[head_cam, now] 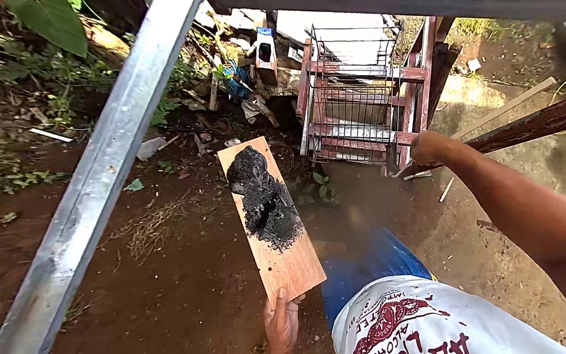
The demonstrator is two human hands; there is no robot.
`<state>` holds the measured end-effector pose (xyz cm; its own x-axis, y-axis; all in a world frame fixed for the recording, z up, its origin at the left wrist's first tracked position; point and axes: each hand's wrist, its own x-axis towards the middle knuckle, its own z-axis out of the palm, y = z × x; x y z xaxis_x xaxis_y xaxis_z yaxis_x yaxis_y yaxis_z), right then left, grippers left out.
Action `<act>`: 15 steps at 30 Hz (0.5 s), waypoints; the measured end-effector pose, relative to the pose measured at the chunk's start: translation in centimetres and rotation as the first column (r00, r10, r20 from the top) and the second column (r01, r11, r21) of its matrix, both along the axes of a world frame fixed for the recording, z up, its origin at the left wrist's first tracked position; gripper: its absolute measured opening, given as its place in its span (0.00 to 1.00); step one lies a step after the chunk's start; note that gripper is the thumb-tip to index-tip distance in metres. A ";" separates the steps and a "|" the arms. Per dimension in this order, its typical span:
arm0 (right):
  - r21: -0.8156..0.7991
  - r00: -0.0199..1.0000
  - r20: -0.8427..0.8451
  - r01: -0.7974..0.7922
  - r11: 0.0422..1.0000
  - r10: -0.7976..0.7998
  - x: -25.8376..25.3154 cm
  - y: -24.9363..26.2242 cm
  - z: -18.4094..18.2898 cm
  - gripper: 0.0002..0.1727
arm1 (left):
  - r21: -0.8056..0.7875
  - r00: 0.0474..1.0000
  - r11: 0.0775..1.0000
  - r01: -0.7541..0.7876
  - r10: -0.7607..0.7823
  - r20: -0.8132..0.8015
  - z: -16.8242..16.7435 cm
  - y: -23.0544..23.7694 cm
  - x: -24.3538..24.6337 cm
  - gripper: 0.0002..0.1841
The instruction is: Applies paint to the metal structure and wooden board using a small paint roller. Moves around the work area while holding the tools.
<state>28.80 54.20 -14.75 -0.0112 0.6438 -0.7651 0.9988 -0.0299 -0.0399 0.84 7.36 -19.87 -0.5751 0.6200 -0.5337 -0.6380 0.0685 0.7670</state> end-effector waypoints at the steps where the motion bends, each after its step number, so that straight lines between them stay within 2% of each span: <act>1: 0.040 0.993 -0.083 0.092 0.995 -0.088 -0.1 0.0 0.7 0.11 | -0.001 1.000 1.000 -0.003 0.003 0.003 -0.1 -0.2 0.1 0.27; 3: 0.100 0.920 -0.291 0.303 0.948 -0.263 -0.5 -0.5 2.0 0.08 | -0.004 1.000 1.000 -0.015 0.015 0.006 -0.1 -0.5 0.3 0.28; 4: 0.144 0.868 -0.398 0.380 0.914 -0.298 -0.7 -0.9 2.3 0.09 | -0.005 1.000 1.000 -0.022 0.022 0.005 -0.1 -0.6 0.4 0.28; 6: 0.259 0.761 -0.603 0.469 0.845 -0.238 -0.6 -1.8 1.4 0.15 | -0.008 0.999 0.999 -0.038 0.038 0.010 -0.1 -1.0 0.5 0.28; 8: 0.350 0.684 -0.722 0.493 0.797 -0.106 -0.7 -2.0 -0.4 0.19 | -0.018 0.999 0.999 -0.048 0.048 0.012 -0.1 -1.1 0.6 0.29; 9: 0.359 0.659 -0.749 0.499 0.789 -0.076 -0.8 -1.9 -1.3 0.20 | -0.024 0.999 0.999 -0.046 0.046 0.009 -0.1 -1.3 0.6 0.29; 11: 0.403 0.679 -0.732 0.493 0.771 -0.052 -1.2 -0.7 -2.5 0.22 | -0.024 0.999 0.999 -0.047 0.047 0.007 0.0 -1.3 0.6 0.30; 15: 0.422 0.750 -0.630 0.547 0.723 -0.200 -0.9 3.7 -4.7 0.28 | -0.041 0.999 0.998 -0.042 0.042 -0.005 0.3 -1.1 0.9 0.28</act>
